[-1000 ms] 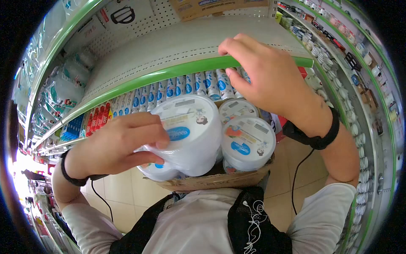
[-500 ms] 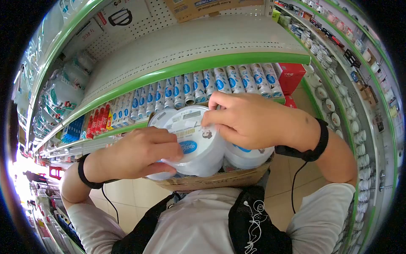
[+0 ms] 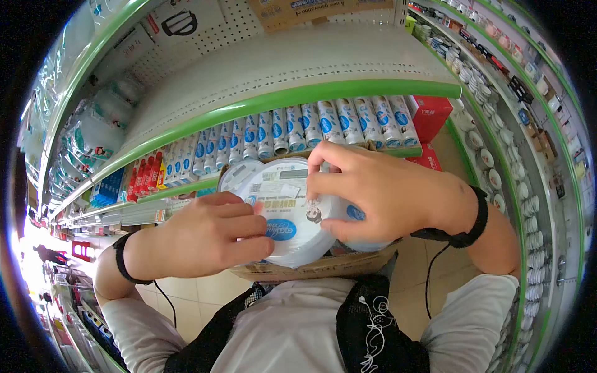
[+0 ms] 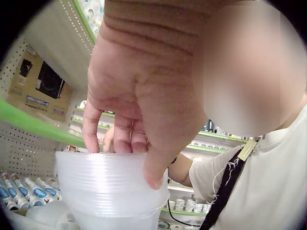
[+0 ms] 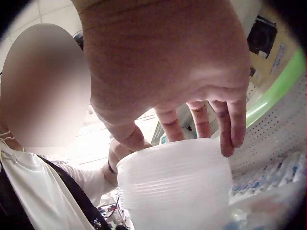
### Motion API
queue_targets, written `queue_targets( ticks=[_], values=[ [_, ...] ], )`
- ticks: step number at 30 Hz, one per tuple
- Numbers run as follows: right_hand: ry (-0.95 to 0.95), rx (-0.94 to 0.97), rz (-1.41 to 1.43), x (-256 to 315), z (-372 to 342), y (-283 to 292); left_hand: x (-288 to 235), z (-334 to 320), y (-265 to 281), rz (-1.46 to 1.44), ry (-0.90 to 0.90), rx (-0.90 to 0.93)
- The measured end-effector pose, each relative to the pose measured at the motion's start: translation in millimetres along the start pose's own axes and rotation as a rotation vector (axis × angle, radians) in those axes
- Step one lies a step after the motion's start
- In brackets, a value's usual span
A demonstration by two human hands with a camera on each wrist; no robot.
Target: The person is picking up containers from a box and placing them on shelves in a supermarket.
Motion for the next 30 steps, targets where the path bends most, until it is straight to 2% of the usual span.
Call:
queue_targets(
  ticks=[2, 5, 8, 10, 13, 20, 23, 25, 30],
  values=[
    [0.036, -0.023, -0.037, 1, 0, 2, -4, 2, 3, 0.069, -0.011, -0.024],
    [0.059, 0.006, -0.02, -2, 2, 5, -6, 7, 3, 0.13, -0.017, 0.035],
    [0.078, 0.033, -0.1, 1, 5, -7, -6, 5, -1, 0.158, -0.008, -0.013],
    [0.118, -0.084, -0.35, 3, 8, -16, 2, 3, -5, 0.194, 0.008, -0.008],
    [0.051, -0.042, -0.339, -3, 13, -22, 10, 3, -5, 0.169, 0.022, -0.035],
    [0.027, -0.066, -0.452, 11, 6, -29, 7, -2, -9, 0.186, 0.018, -0.061],
    [-0.055, 0.004, -0.471, 8, 6, -34, 7, -3, -11, 0.238, 0.017, -0.072],
    [-0.042, -0.116, -0.538, 10, 8, -35, 13, -6, -9, 0.222, 0.051, -0.094],
    [-0.04, -0.097, -0.44, 3, 11, -41, 8, -13, -3, 0.238, 0.135, -0.152]
  ],
)
Point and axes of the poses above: each hand's wrist, its own z-axis towards the middle knuckle, its own y-axis out of the back of the hand, x = y × z, the point moved 8 cm from there along z, towards the middle knuckle, and after that the axes turned 5 degrees about -y, right-handed, at the moved point
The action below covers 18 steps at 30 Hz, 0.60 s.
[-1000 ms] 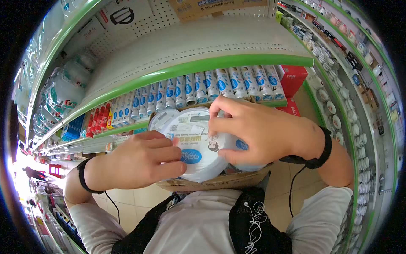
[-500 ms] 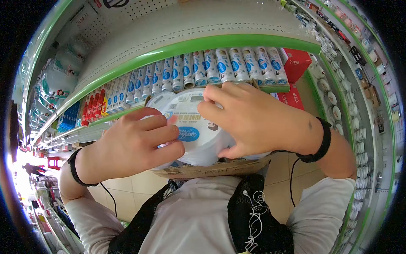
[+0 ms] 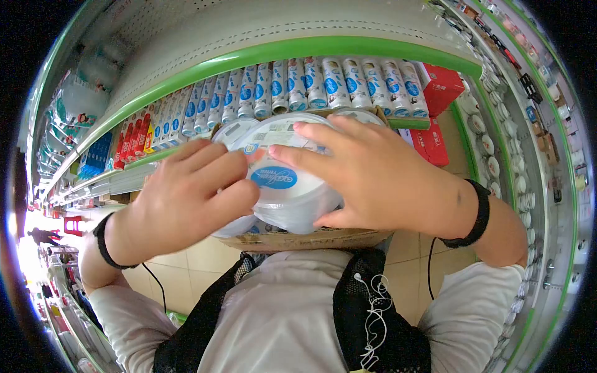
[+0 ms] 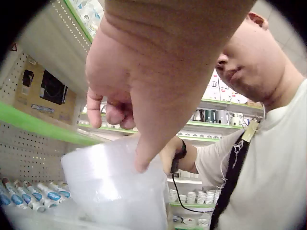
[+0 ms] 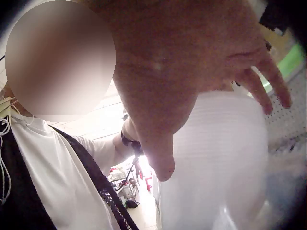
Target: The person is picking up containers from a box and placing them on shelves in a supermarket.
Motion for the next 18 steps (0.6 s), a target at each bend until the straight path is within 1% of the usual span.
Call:
queue_targets(
  ticks=[1, 2, 3, 5, 6, 7, 9, 10, 11, 13, 14, 16, 18],
  values=[
    [-0.028, 0.04, 0.006, -3, -1, -4, -6, -4, -3, -0.025, 0.034, 0.042],
    [-0.028, 0.041, 0.007, -2, -1, -5, -12, -8, -6, -0.05, 0.067, 0.083],
    [-0.031, 0.026, 0.009, -1, -2, -4, -19, -10, -2, -0.052, 0.068, 0.083],
    [-0.034, 0.011, 0.013, 1, -3, -6, -33, -20, -11, -0.124, 0.106, 0.352],
    [-0.031, -0.003, 0.004, 2, -3, -7, -44, -27, -19, -0.16, 0.127, 0.43],
    [-0.028, -0.017, -0.004, 4, -3, -7, -50, -29, -20, -0.159, 0.131, 0.429],
    [-0.031, -0.016, -0.005, 5, -3, -6, -56, -35, -31, -0.223, 0.177, 0.507],
    [-0.039, -0.016, -0.007, 5, -4, -6, -55, -37, -41, -0.251, 0.16, 0.497],
    [-0.035, -0.016, -0.007, 6, -4, -6, -53, -42, -57, -0.25, 0.163, 0.496],
    [-0.074, -0.01, -0.021, 4, -6, -7, -49, -55, -93, -0.366, 0.221, 0.581],
    [-0.074, -0.013, -0.022, 5, -6, -7, -50, -57, -99, -0.363, 0.22, 0.581],
    [-0.079, -0.001, -0.028, 6, -4, -8, -53, -63, -113, -0.497, 0.272, 0.705],
    [-0.069, -0.001, -0.049, 11, -3, -13, -49, -66, -112, -0.528, 0.285, 0.742]
  ],
)
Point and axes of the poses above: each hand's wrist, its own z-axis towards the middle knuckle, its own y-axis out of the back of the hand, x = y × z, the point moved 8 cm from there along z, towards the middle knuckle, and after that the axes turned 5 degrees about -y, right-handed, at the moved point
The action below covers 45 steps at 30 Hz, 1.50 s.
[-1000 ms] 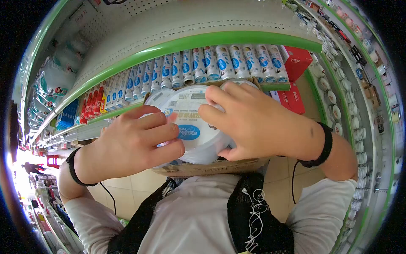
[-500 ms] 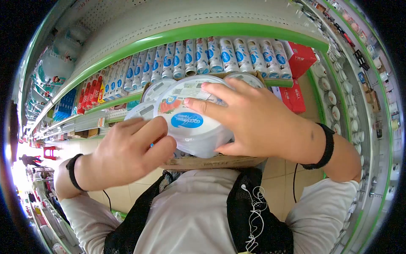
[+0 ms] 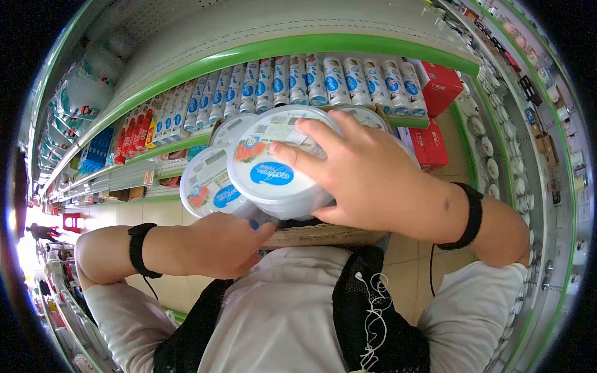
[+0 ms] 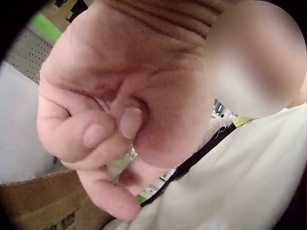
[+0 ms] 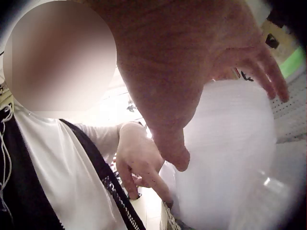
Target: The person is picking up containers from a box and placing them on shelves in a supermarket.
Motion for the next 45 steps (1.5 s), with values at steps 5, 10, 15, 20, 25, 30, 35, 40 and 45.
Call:
queue_targets(
  ticks=[5, 10, 15, 20, 25, 30, 35, 40, 45],
  values=[
    [0.053, 0.027, -0.063, 9, -6, -5, -4, -13, 27, -0.021, 0.017, 0.073],
    [0.109, 0.075, 0.02, 4, -6, 5, -1, -47, 102, -0.318, -0.129, -0.009],
    [-0.037, -0.044, 0.303, -45, -10, 57, 112, -115, 116, -0.715, 0.114, -0.544],
    [-0.604, -0.418, 0.877, -189, -123, 3, 227, -151, -9, -1.024, 0.362, -0.968],
    [-1.008, -0.431, 1.346, -215, -234, -134, 242, -98, -148, -1.755, 0.2, -1.029],
    [-0.883, -0.398, 1.678, -203, -221, -212, 209, -44, -168, -2.028, 0.031, -1.033],
    [-1.167, -0.324, 1.527, -196, -249, -242, 177, -32, -158, -1.966, -0.049, -1.019],
    [-1.188, -0.443, 1.579, -202, -267, -261, 162, -29, -156, -2.016, -0.045, -1.068],
    [-0.918, -0.467, 1.431, -130, -233, -192, 152, -46, -174, -2.07, -0.039, -1.145]
  ],
)
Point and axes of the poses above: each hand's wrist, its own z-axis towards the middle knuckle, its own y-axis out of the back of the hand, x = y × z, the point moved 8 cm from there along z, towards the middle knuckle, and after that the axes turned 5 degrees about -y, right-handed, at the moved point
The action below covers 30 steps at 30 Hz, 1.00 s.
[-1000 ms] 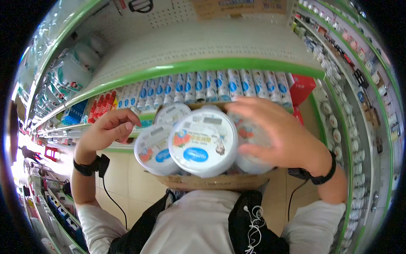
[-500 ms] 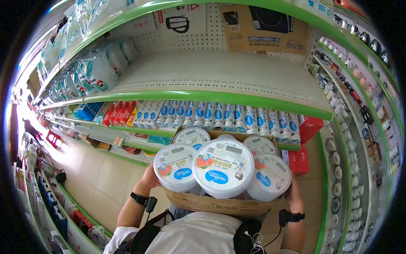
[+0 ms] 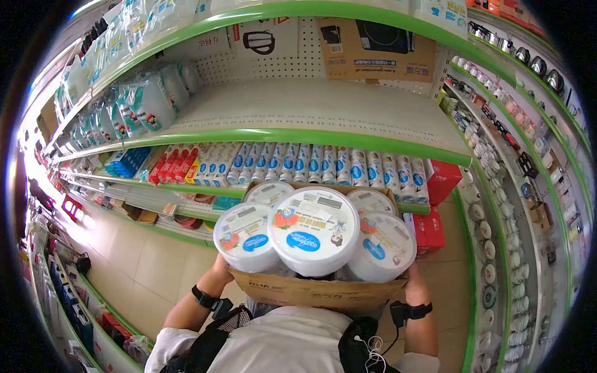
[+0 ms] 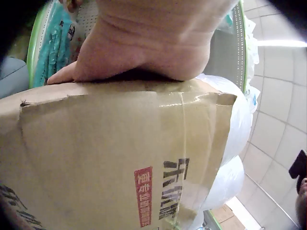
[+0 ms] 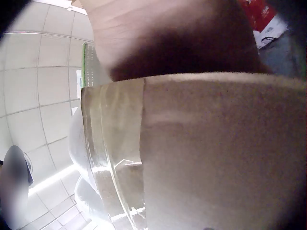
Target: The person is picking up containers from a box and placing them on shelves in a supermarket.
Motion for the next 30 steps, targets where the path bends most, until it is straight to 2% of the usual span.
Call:
queue_targets(
  ticks=[1, 2, 4, 5, 7, 9, 11, 15, 19, 20, 21, 23, 24, 25, 27, 30],
  values=[
    [0.065, 0.084, 0.077, 3, -3, -6, -1, -6, 3, 0.01, -0.044, 0.005],
    [0.066, 0.082, 0.075, 3, -14, -2, -2, -11, 5, 0.02, -0.088, 0.01],
    [0.307, -0.131, -0.879, 25, -45, 5, -6, -25, -4, -0.069, -0.123, 0.024],
    [0.308, -0.128, -0.881, 22, -41, 5, -12, -33, -10, -0.012, -0.194, 0.035],
    [0.22, 0.044, -0.326, 7, -31, 2, -20, -44, -13, 0.122, -0.296, 0.028],
    [0.214, 0.073, -0.329, 11, -34, -3, -19, -62, -12, 0.105, -0.311, 0.008],
    [0.206, 0.129, -0.327, 47, -3, -63, -19, -79, -11, 0.078, -0.344, -0.026],
    [0.179, 0.261, -0.313, 18, -28, -47, -33, -95, -14, 0.038, -0.414, -0.115],
    [0.132, 0.376, -0.26, 13, -10, -69, -38, -147, -11, 0.037, -0.46, -0.2],
    [0.123, 0.384, -0.25, 13, -12, -69, -43, -128, -16, 0.033, -0.462, -0.203],
    [0.125, 0.419, -0.233, 13, -2, -74, -45, -142, -11, 0.037, -0.488, -0.22],
    [0.115, 0.475, -0.208, 8, 6, -71, -10, -210, 15, 0.037, -0.523, -0.251],
    [0.104, 0.496, -0.198, 10, 12, -78, -11, -211, 14, 0.033, -0.531, -0.265],
    [0.092, 0.517, -0.189, 9, 17, -77, -40, -174, -5, 0.029, -0.54, -0.279],
    [0.068, 0.558, -0.171, -3, 20, -72, -19, -221, 19, 0.02, -0.556, -0.307],
    [0.019, 0.607, -0.152, -22, 13, -58, -30, -220, 18, -0.003, -0.566, -0.349]
  ],
)
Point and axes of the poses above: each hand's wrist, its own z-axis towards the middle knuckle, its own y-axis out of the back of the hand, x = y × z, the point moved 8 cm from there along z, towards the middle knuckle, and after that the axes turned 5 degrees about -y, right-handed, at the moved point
